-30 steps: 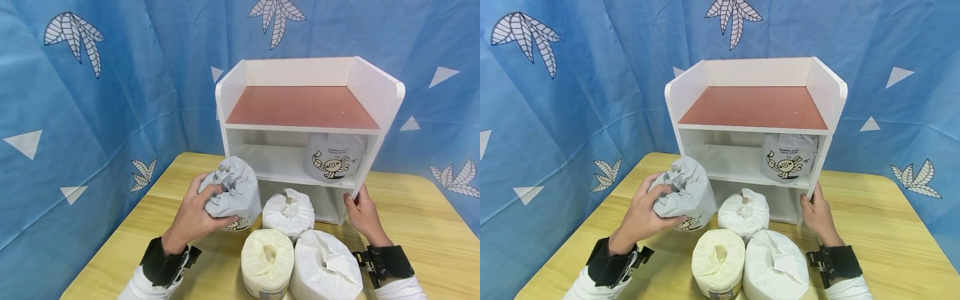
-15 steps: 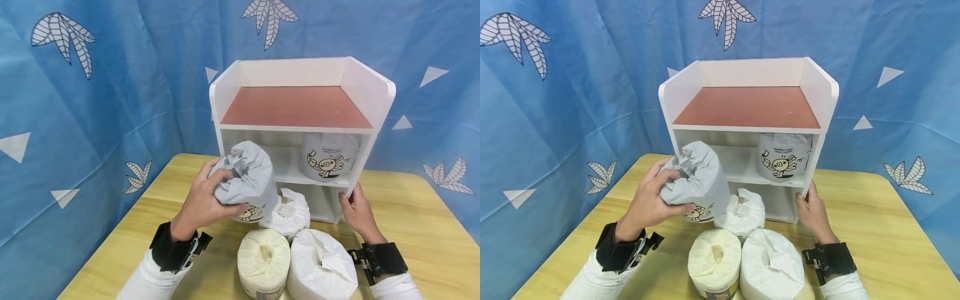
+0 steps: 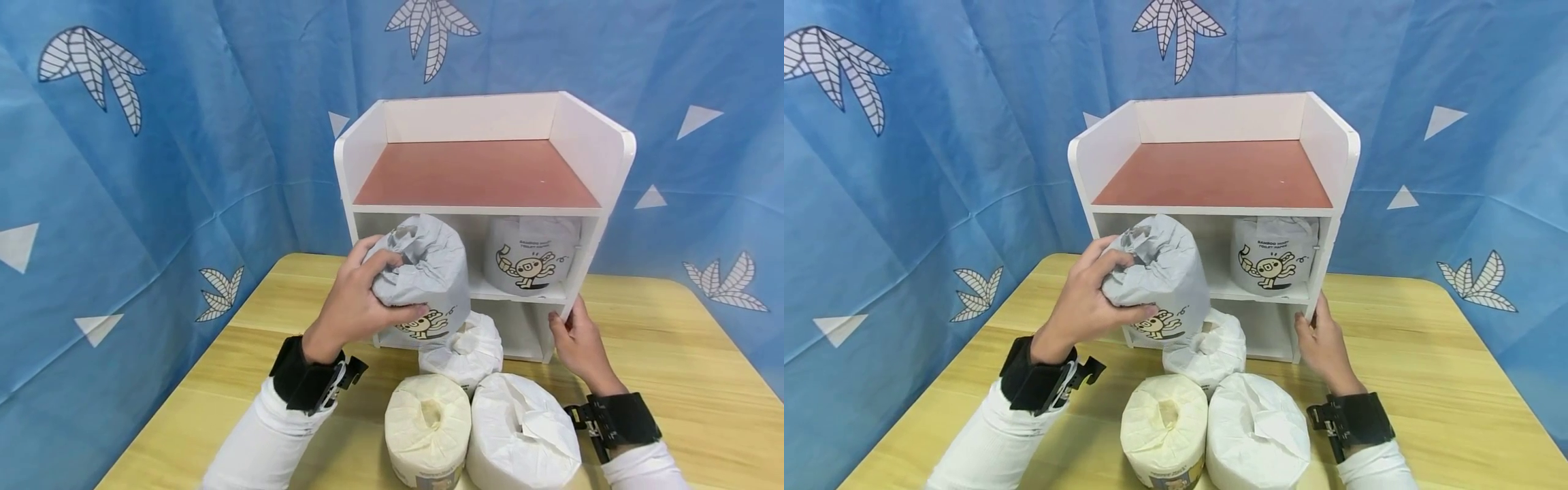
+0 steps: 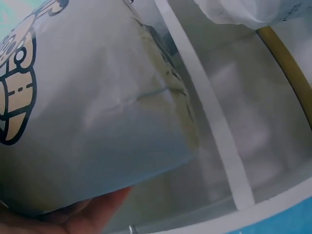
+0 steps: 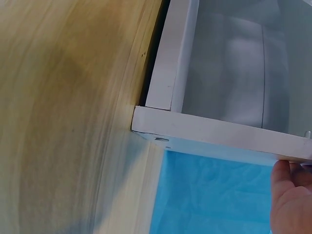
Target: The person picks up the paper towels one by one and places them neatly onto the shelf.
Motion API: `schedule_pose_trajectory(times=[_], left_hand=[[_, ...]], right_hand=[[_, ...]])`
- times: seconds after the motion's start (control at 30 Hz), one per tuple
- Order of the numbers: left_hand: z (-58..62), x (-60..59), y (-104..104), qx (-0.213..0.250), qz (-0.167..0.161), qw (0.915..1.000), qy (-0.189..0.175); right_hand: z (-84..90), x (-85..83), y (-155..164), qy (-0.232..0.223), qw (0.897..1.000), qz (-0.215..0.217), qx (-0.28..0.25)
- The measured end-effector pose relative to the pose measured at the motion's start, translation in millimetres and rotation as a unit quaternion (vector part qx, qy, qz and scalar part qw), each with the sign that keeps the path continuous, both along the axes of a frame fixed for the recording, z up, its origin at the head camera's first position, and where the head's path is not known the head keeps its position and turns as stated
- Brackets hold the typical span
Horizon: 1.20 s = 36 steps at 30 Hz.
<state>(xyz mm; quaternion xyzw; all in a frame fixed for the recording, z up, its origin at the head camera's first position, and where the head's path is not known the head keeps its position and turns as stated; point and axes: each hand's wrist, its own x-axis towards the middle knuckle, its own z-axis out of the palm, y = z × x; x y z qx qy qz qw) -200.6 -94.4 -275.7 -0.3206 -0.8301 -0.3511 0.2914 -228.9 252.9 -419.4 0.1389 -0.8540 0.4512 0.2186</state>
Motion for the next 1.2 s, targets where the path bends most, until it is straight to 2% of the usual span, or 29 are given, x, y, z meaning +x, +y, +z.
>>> schedule_pose_trajectory(times=[0.17,0.33,0.47,0.7,1.0,1.1,1.2], left_hand=[[5.3,-4.4,8,-0.017,-0.005,0.9998,-0.010],[5.9,-9.7,16,-0.041,-0.002,0.9985,-0.035],[6.2,-16.3,22,-0.051,0.006,0.9979,-0.040],[6.8,-32.0,27,-0.042,0.015,0.9979,-0.046],[14.1,-53.0,27,-0.028,0.019,0.9935,-0.109],[14.9,-55.8,26,-0.023,0.020,0.9913,-0.128],[14.5,-57.0,28,-0.018,0.020,0.9911,-0.131]], right_hand=[[-2.4,-0.9,1,0.003,1.000,0.004,-0.002],[-2.5,-0.4,2,0.005,1.000,0.001,0.000],[-1.6,0.5,2,0.005,1.000,0.002,-0.002],[0.2,1.2,1,0.004,1.000,0.004,-0.003],[2.4,3.0,1,0.007,1.000,-0.002,-0.001],[1.2,3.2,1,0.000,1.000,0.001,-0.002],[0.4,3.4,1,-0.003,1.000,0.003,-0.002]])
